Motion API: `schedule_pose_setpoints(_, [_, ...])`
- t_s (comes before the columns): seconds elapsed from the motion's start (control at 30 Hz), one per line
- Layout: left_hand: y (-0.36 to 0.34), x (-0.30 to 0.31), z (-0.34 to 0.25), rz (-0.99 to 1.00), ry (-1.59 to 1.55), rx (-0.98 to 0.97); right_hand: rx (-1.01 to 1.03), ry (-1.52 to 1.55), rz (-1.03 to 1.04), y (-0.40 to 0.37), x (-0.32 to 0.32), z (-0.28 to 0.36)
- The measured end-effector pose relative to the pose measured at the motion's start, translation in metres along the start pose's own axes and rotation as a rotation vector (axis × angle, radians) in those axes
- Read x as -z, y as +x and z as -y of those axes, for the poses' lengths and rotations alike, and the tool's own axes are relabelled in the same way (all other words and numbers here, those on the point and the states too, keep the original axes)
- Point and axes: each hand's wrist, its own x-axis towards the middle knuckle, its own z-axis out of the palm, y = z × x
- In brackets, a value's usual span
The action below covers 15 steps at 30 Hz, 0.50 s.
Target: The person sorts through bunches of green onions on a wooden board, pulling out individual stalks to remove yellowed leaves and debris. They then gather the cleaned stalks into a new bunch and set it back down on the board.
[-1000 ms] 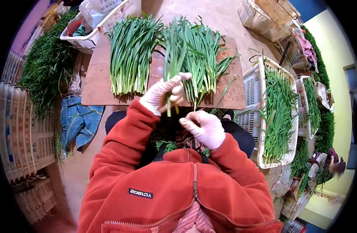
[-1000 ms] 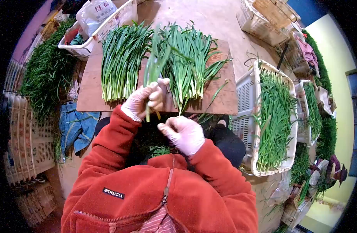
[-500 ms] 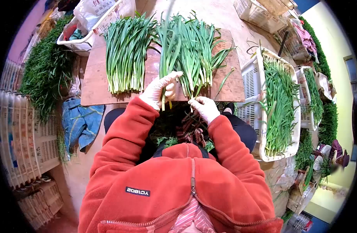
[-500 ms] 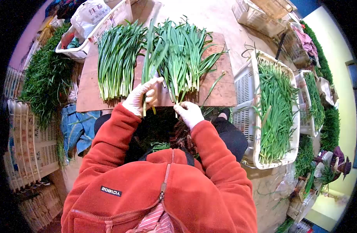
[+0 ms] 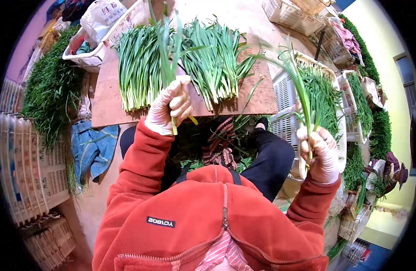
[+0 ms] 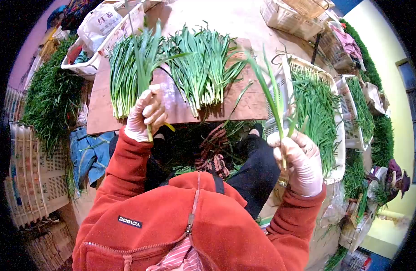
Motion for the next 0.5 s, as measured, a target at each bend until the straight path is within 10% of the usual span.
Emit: schedule_pose_setpoints(0.5, [0.018,0.039,0.049,-0.593,0.200,0.191,-0.168,-0.230,0.310,0.134,-0.103,-0.152])
